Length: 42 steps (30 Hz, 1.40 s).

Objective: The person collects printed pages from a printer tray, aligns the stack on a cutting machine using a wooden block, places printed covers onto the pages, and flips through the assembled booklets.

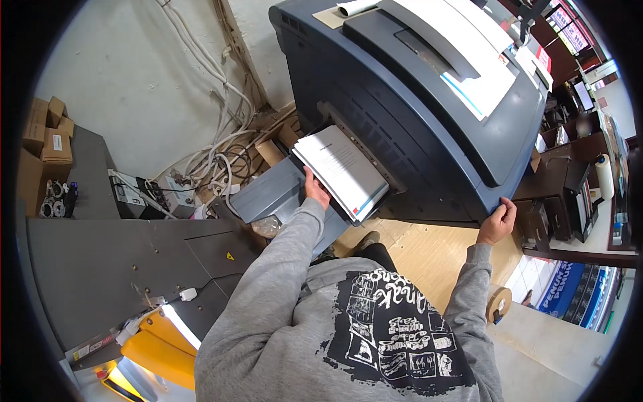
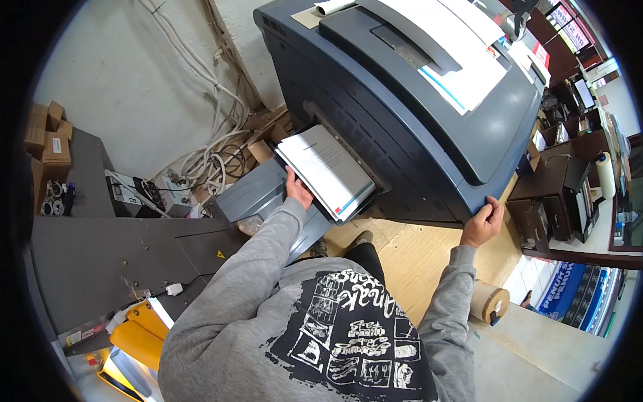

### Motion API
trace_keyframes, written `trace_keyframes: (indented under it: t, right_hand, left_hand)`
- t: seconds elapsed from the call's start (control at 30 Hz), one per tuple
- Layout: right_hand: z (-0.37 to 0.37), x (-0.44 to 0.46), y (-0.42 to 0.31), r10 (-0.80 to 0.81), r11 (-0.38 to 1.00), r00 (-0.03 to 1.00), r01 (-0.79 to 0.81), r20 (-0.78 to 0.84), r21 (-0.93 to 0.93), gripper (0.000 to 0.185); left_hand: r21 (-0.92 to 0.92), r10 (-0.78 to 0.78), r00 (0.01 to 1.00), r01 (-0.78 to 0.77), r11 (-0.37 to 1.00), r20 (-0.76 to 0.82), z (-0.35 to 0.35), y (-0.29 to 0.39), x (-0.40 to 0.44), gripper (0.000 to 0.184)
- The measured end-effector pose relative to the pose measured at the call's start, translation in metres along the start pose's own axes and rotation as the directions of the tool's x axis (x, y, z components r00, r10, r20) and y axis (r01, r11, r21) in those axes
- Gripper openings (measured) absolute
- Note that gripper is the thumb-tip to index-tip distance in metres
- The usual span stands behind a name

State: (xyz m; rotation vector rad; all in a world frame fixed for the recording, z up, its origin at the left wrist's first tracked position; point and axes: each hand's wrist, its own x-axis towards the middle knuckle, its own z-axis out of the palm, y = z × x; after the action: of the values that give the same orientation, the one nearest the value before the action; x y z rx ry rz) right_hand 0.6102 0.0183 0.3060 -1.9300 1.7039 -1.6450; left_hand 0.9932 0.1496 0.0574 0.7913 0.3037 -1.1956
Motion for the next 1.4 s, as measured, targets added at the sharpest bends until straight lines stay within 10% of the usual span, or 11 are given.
trace_keyframes:
  t: [1.4]
  right_hand:
    - [0.003,0.002,0.001,-0.040,0.999,0.999,0.040,-0.004,0.009,0.017]
  left_hand:
    - [-0.066,-0.001,0.996,0.006,0.998,0.084,-0.009,0.000,0.004,0.093]
